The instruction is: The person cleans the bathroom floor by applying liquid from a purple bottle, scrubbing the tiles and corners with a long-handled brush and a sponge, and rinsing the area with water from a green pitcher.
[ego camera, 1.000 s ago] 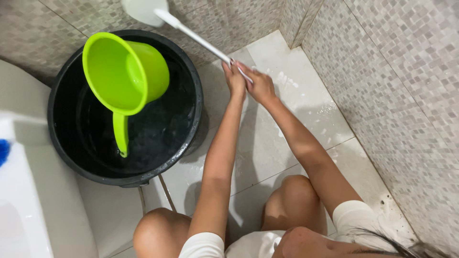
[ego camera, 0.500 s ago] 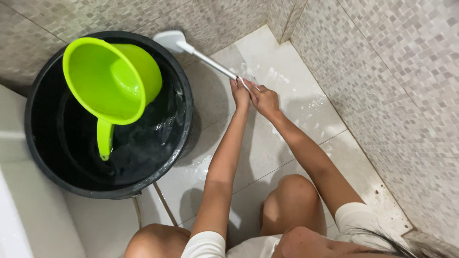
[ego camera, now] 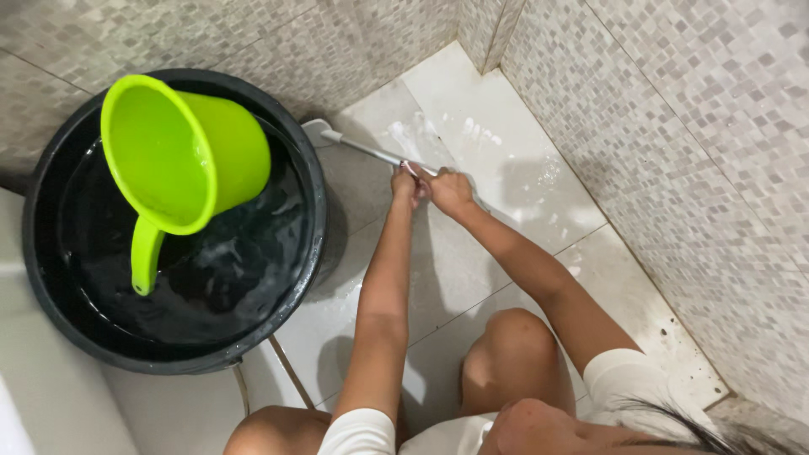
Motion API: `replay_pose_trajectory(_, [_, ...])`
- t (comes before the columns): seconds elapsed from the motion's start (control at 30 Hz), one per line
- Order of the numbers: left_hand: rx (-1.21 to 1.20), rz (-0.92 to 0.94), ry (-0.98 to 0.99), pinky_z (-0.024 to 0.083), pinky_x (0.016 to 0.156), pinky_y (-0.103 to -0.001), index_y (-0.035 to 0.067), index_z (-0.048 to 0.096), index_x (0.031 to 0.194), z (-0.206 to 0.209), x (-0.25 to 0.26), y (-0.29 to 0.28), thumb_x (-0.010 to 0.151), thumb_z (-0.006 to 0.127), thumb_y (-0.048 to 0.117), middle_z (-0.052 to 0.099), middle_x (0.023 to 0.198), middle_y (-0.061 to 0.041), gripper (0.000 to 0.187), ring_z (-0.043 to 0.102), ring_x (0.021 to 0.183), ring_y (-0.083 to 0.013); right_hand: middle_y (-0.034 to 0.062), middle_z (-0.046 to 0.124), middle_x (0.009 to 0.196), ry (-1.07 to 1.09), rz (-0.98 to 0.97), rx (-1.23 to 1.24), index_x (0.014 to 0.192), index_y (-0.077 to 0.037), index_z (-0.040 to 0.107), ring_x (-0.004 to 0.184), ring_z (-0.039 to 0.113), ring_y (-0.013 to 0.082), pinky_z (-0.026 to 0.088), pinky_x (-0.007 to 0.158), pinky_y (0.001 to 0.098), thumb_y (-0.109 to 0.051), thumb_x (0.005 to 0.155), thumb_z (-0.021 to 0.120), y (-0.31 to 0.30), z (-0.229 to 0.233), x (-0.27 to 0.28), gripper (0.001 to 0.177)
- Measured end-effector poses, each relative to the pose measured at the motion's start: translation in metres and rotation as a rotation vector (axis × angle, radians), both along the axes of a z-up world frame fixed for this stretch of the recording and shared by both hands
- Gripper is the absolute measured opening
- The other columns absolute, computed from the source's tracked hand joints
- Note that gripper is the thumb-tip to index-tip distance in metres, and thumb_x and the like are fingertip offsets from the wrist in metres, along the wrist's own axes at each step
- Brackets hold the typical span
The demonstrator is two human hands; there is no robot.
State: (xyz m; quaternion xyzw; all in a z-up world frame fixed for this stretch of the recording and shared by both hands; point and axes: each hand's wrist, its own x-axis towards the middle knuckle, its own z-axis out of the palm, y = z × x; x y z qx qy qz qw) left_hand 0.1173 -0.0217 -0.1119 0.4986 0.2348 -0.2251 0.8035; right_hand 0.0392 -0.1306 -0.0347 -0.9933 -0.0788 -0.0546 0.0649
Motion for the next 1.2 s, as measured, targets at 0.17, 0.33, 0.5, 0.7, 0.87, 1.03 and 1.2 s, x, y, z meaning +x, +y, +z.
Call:
replay_pose_trajectory(0.17, [0.009, -0.408, 0.035, 0.064, 0.074, -0.046, 0.006, 0.047, 0.139, -0.006, -0.005, 0.001, 0.107, 0.039, 0.034, 0.072, 0.102, -0.016, 0.043, 0.071, 0.092, -0.0276, 0.0153, 0.066, 0.07, -0.016, -0.094, -0.07, 0.16, -0.035, 0.045, 0.056, 0.064, 0.0277, 0.051, 0.046, 0.0416, -0.007, 0.09, 0.059, -0.084, 0.001, -0.005, 0.077])
replay_pose_trajectory(0.33, [-0.032, -0.37, 0.002, 0.061, 0.081, -0.046, 0.001, 0.048, 0.141, -0.011, -0.06, 0.034, 0.108, 0.041, 0.033, 0.07, 0.111, -0.018, 0.047, 0.069, 0.1, -0.0289, 0.0127, 0.059, 0.066, -0.154, -0.009, -0.259, 0.159, -0.04, 0.046, 0.051, 0.06, 0.025, 0.05, 0.043, 0.0387, -0.009, 0.096, 0.059, -0.125, 0.023, 0.012, 0.072])
replay_pose_trajectory(0.5, [-0.087, -0.093, 0.011, 0.062, 0.084, -0.047, -0.003, 0.049, 0.135, -0.012, -0.121, 0.077, 0.109, 0.044, 0.029, 0.068, 0.114, -0.021, 0.041, 0.07, 0.101, -0.0308, 0.0114, 0.062, 0.076, 0.009, 0.029, -0.162, 0.155, -0.046, 0.043, 0.058, 0.063, 0.0263, 0.051, 0.044, 0.0408, -0.003, 0.089, 0.057, -0.041, 0.015, 0.017, 0.08])
replay_pose_trajectory(0.7, [-0.06, 0.008, 0.078, 0.061, 0.083, -0.048, 0.002, 0.047, 0.135, -0.018, -0.162, 0.107, 0.108, 0.042, 0.028, 0.066, 0.113, -0.02, 0.038, 0.069, 0.099, -0.031, 0.0149, 0.065, 0.074, -0.098, 0.231, -0.17, 0.159, -0.032, 0.043, 0.06, 0.064, 0.0243, 0.053, 0.047, 0.0387, -0.008, 0.086, 0.058, 0.082, 0.017, 0.053, 0.078])
replay_pose_trajectory(0.87, [-0.024, 0.052, 0.083, 0.061, 0.083, -0.048, 0.003, 0.048, 0.136, -0.014, -0.176, 0.123, 0.107, 0.042, 0.029, 0.067, 0.112, -0.019, 0.039, 0.068, 0.097, -0.0294, 0.0135, 0.065, 0.074, -0.076, 0.206, -0.23, 0.157, -0.038, 0.042, 0.062, 0.065, 0.0253, 0.054, 0.047, 0.0401, -0.007, 0.088, 0.056, 0.008, 0.023, 0.059, 0.077])
replay_pose_trajectory(1.03, [-0.045, 0.069, 0.09, 0.061, 0.083, -0.047, 0.002, 0.048, 0.138, -0.013, -0.183, 0.119, 0.109, 0.043, 0.029, 0.066, 0.113, -0.019, 0.04, 0.068, 0.098, -0.0291, 0.0182, 0.062, 0.079, 0.071, 0.022, -0.343, 0.159, -0.041, 0.035, 0.06, 0.065, 0.0279, 0.053, 0.043, 0.0413, -0.007, 0.093, 0.054, -0.131, 0.059, 0.044, 0.077])
replay_pose_trajectory(1.2, [-0.002, 0.057, 0.112, 0.062, 0.085, -0.047, 0.005, 0.048, 0.14, 0.008, -0.187, 0.117, 0.107, 0.042, 0.029, 0.067, 0.114, -0.019, 0.041, 0.068, 0.099, -0.0299, 0.0167, 0.062, 0.081, 0.04, 0.065, -0.33, 0.16, -0.041, 0.035, 0.061, 0.064, 0.0281, 0.053, 0.045, 0.041, -0.007, 0.095, 0.053, -0.109, 0.067, 0.054, 0.076])
